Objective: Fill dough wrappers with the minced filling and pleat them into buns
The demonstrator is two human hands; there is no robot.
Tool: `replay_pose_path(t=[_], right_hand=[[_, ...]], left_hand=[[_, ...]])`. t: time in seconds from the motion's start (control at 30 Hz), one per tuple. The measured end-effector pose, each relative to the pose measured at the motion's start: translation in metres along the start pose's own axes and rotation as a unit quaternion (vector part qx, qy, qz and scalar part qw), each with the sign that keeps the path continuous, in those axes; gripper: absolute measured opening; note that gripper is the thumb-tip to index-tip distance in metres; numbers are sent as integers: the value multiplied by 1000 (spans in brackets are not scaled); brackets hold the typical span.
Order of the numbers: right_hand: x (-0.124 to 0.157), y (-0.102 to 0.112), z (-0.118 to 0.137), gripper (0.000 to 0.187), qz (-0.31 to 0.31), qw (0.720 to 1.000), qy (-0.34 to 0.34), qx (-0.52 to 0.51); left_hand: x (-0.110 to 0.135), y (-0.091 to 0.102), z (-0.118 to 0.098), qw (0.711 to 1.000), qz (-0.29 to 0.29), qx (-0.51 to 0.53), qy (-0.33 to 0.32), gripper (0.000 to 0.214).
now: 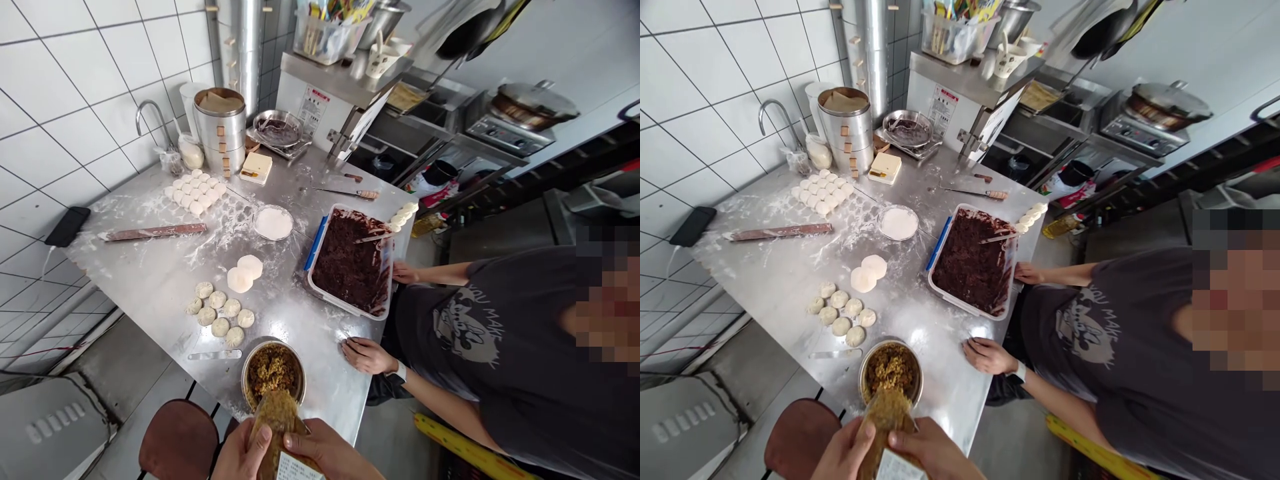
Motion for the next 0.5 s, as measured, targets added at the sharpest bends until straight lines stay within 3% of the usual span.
replay_pose_path(t=[0.1,0.3,0.5], right_hand=[[-7,-3,-2,58,24,999,-3,-31],[-22,-6,-10,66,-11,999,23,-27],[-35,4,-14,54,-109,992,30,51]], left_hand=[[-2,0,11,997,12,-71,7,87],[-12,-11,26,995,97,16,7,86],[-20,-11,23,998,19,-53,40,70]])
Point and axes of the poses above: each hand's wrist, its own x-axis away from the middle knuckle, its own y-axis out of the back of the hand, z = x × y, the point moved 2 cm from there along -x, towards the middle knuckle, and after that the axes turned 12 degrees about -y, right-handed, at the moved point
